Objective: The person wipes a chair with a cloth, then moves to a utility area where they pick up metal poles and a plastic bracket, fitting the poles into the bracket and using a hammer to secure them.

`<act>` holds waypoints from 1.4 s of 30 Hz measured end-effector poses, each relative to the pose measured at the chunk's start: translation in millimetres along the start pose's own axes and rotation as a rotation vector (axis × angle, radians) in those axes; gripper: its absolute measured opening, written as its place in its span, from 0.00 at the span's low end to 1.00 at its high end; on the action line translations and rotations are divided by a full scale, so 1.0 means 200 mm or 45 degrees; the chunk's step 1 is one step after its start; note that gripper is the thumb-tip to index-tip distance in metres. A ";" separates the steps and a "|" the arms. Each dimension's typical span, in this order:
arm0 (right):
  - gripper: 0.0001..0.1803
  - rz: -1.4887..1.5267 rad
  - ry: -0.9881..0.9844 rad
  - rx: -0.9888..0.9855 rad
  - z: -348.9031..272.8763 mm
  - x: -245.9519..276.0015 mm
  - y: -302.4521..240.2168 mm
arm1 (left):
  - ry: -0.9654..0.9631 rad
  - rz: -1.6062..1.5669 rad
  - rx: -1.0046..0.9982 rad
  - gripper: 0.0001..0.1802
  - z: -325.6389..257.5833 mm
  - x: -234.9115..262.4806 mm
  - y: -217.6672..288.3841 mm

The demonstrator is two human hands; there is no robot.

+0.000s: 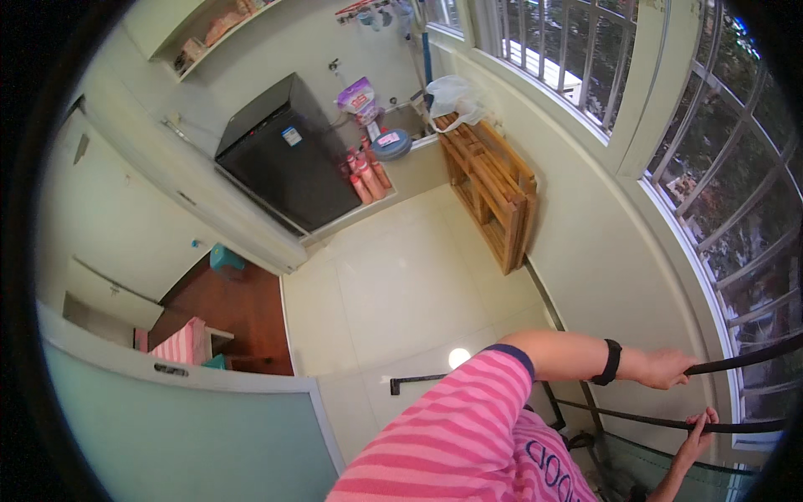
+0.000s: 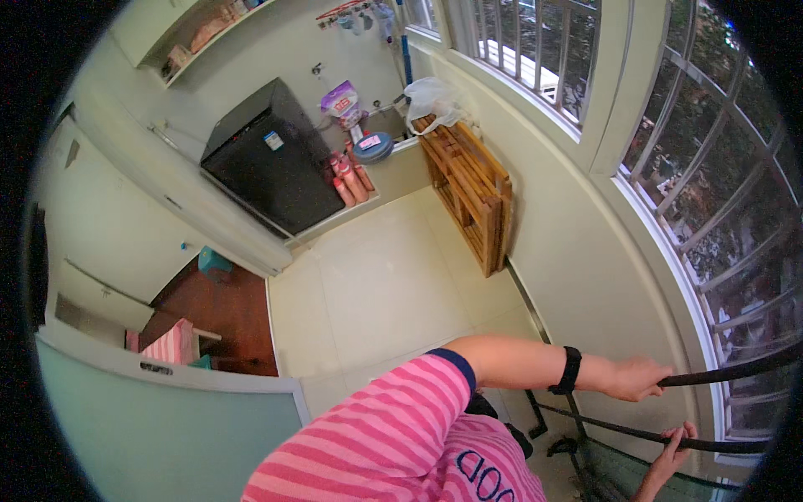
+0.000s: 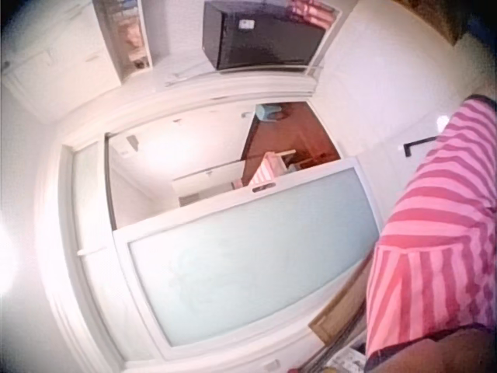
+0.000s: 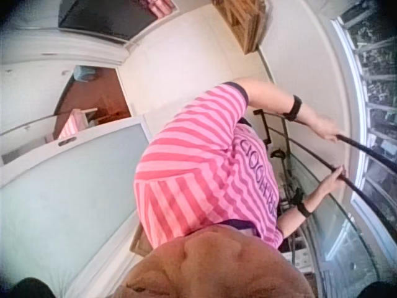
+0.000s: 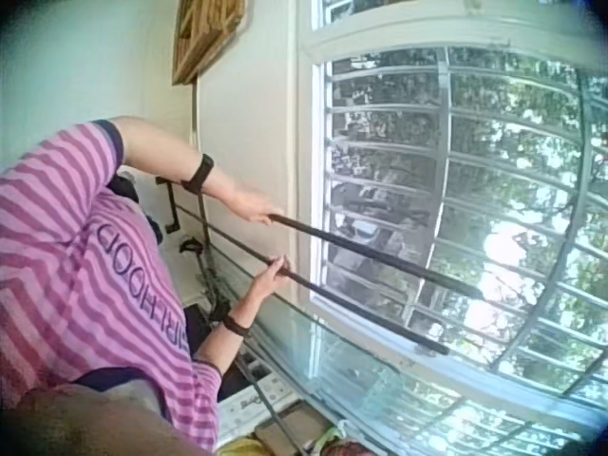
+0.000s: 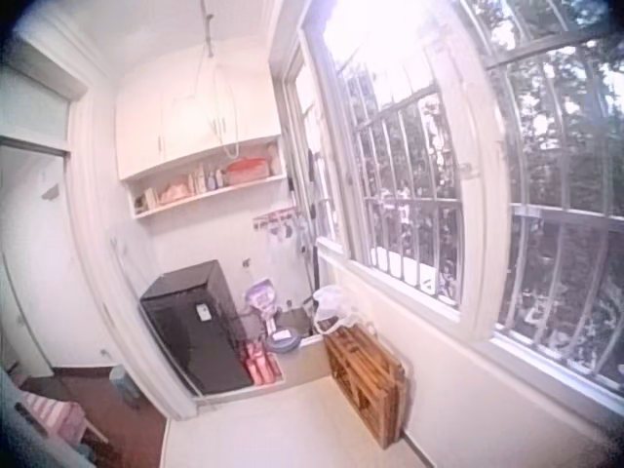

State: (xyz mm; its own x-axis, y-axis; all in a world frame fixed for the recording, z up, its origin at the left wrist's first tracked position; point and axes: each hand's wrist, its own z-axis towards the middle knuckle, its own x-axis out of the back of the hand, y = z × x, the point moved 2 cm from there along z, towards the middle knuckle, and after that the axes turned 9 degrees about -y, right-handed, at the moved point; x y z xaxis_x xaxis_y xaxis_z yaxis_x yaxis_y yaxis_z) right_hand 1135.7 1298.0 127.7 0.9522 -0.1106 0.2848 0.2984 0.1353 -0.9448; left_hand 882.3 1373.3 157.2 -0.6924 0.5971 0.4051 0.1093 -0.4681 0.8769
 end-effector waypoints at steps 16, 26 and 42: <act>0.12 -0.078 0.387 -0.114 -0.25 -0.34 -0.39 | -0.179 -0.495 -0.122 0.09 -0.01 0.12 0.20; 0.15 -0.108 0.448 -0.250 -0.41 -0.32 -0.37 | -0.235 -0.558 -0.200 0.07 0.10 0.10 0.42; 0.21 -0.022 0.863 0.561 -0.28 0.08 -1.22 | -0.152 -0.584 -0.563 0.09 0.39 0.21 1.08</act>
State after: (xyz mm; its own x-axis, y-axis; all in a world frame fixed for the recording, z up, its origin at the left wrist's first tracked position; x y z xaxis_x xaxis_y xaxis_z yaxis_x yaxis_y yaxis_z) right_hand 1074.0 1208.7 353.9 0.7422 -0.6702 0.0053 0.4460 0.4880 -0.7503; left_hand 933.3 1348.4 383.2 -0.5122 0.8566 0.0628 -0.5004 -0.3571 0.7887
